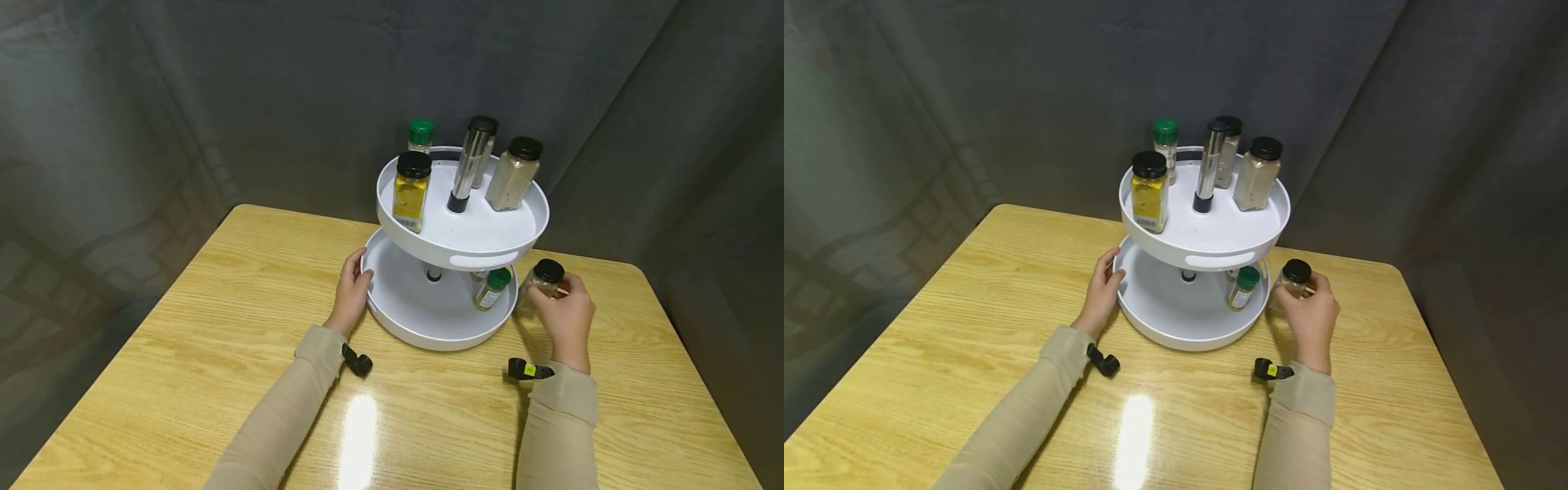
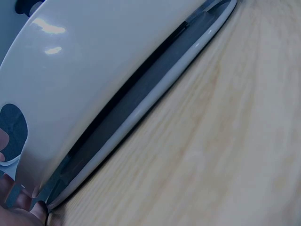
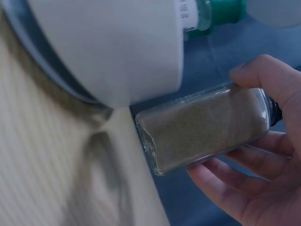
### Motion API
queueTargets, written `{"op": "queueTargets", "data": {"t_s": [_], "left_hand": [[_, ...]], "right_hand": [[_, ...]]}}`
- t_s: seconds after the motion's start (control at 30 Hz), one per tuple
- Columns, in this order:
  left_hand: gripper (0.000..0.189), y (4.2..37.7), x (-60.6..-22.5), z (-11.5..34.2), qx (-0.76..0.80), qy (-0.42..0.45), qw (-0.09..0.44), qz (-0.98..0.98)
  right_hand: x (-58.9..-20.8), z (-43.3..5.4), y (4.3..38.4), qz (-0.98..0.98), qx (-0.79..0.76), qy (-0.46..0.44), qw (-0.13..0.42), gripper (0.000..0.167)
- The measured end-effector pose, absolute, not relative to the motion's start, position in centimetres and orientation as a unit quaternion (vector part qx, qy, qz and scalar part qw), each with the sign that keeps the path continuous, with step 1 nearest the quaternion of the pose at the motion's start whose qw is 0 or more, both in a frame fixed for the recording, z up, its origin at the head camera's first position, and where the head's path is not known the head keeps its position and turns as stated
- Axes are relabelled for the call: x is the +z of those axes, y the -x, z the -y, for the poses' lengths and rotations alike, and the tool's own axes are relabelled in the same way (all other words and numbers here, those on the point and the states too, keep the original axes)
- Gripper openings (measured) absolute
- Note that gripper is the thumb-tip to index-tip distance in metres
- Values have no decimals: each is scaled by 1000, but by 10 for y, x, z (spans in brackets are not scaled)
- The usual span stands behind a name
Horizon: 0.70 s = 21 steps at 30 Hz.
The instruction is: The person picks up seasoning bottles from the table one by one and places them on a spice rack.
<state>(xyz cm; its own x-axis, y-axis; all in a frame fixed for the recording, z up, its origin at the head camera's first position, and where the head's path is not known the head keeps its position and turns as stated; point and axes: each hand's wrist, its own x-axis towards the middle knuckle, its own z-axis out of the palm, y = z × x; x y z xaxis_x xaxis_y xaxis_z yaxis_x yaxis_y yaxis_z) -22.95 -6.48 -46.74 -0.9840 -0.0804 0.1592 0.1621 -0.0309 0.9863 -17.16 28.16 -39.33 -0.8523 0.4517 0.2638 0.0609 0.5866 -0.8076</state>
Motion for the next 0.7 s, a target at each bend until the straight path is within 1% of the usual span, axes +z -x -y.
{"op": "queueTargets", "data": {"t_s": [0.23,0.43,0.7], "left_hand": [[50,228,-466,65,-722,24,73,688],[49,229,-466,65,-722,25,74,687],[49,229,-466,65,-722,22,75,688]], "right_hand": [[-381,-281,167,863,421,155,234,57],[-370,-280,161,864,412,154,246,58],[-354,-276,152,871,401,156,239,60]]}}
